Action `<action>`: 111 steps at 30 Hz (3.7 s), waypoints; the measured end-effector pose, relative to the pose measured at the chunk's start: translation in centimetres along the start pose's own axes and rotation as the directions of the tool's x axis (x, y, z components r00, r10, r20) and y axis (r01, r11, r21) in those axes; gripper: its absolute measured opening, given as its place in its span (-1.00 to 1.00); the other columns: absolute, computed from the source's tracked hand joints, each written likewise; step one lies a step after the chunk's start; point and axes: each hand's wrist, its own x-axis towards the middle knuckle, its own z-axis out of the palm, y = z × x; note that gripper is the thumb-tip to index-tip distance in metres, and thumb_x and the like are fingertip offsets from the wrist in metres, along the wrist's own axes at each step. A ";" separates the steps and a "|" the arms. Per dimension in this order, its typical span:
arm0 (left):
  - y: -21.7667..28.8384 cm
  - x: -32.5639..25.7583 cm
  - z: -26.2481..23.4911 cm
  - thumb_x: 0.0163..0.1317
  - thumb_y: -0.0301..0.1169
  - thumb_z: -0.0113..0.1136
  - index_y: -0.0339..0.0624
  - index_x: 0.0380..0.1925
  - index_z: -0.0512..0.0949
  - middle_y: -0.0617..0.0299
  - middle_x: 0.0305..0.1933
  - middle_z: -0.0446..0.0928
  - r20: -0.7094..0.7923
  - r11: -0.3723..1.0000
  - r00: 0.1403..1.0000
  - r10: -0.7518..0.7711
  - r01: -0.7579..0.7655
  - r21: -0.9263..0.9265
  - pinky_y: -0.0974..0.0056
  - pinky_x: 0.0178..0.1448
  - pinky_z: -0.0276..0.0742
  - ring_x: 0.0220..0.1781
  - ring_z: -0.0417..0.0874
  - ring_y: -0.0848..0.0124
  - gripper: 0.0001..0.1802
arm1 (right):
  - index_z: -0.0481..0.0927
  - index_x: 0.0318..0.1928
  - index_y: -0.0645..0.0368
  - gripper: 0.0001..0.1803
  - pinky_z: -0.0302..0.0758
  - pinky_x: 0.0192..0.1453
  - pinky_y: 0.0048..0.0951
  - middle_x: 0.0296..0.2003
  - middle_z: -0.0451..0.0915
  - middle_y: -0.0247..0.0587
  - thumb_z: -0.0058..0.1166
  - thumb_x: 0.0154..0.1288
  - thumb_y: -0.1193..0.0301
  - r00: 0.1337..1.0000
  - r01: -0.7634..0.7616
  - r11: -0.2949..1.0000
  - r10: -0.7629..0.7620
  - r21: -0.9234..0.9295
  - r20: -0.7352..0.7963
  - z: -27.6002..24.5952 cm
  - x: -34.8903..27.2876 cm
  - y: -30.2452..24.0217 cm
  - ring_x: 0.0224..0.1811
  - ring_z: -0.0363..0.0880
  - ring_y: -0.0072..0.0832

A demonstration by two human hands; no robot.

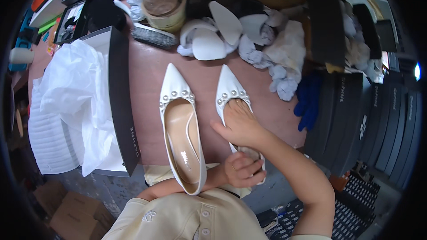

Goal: Packing white high-heeled shoes into boxes with tissue paper, including a brief quality check and trimming of threads.

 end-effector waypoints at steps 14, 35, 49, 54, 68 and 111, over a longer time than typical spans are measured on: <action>-0.2 -0.3 -0.1 -0.20 -0.27 0.36 -0.06 -0.18 0.54 0.13 -0.09 0.51 0.091 1.000 0.996 0.010 -0.009 -0.011 0.03 0.07 0.38 -0.05 0.50 0.15 -0.53 | 0.33 0.21 0.38 -0.54 0.21 0.34 -0.38 0.22 0.35 0.10 -0.08 0.36 0.42 0.986 0.109 0.827 -0.019 0.551 -0.167 -1.1 -4.3 -0.8 0.29 0.32 -0.19; -1.9 5.4 -14.8 0.15 -0.59 0.09 -0.40 0.14 0.32 0.08 0.10 0.39 -0.106 0.351 0.345 -0.933 0.935 -0.052 0.34 0.11 0.42 0.10 0.47 0.37 -0.49 | 0.64 -0.31 0.20 -0.86 0.47 -0.34 -0.31 -0.43 0.53 -0.15 0.10 0.17 0.42 0.929 0.111 0.921 0.038 0.374 -0.368 -5.2 -4.2 1.7 -0.43 0.55 -0.27; 1.3 8.7 -16.4 -0.02 -0.52 0.18 -0.43 -0.12 0.52 0.00 -0.30 0.51 0.073 0.683 0.698 -0.712 0.666 0.301 0.37 -0.27 0.38 -0.40 0.47 0.32 -0.61 | 0.62 -0.41 0.20 -0.94 0.40 -0.52 -0.39 -0.59 0.51 -0.24 0.17 0.06 0.48 0.917 0.207 0.925 -0.071 0.317 -0.393 -2.4 -1.0 0.5 -0.62 0.49 -0.35; 3.8 10.4 -12.7 0.12 -0.45 0.23 -0.54 -0.15 0.51 -0.21 -0.11 0.50 0.606 0.528 0.686 -0.403 0.715 -0.459 0.09 -0.05 0.59 -0.16 0.62 -0.05 -0.64 | 0.58 -0.47 0.18 -0.94 0.40 -0.53 -0.38 -0.59 0.50 -0.25 0.17 -0.03 0.51 0.898 0.221 0.959 -0.129 0.179 -0.420 -2.0 -1.3 -0.3 -0.62 0.48 -0.32; -0.1 5.3 -2.9 0.09 -0.60 0.13 -0.33 0.38 -0.11 -0.01 0.43 -0.08 0.211 0.028 0.098 -0.973 0.950 -0.312 0.16 0.38 0.15 0.40 0.11 0.14 -0.11 | 0.54 -0.27 0.22 -0.88 0.46 -0.20 -0.20 -0.31 0.56 -0.05 0.01 0.16 0.55 0.671 0.189 0.981 -0.164 -0.047 -0.723 -7.5 6.4 10.9 -0.27 0.55 -0.05; 1.0 5.0 -4.9 0.06 -0.80 -0.18 -0.46 0.32 0.07 -0.12 0.40 0.01 0.364 0.077 0.325 -0.873 0.828 -0.556 0.25 0.32 0.33 0.41 0.19 0.14 -0.29 | 0.39 0.04 0.47 -0.50 0.60 -0.22 -0.52 -0.14 0.54 0.15 0.07 0.27 0.28 0.758 0.483 0.489 0.181 0.726 -0.626 -5.2 -6.0 8.4 -0.16 0.65 -0.22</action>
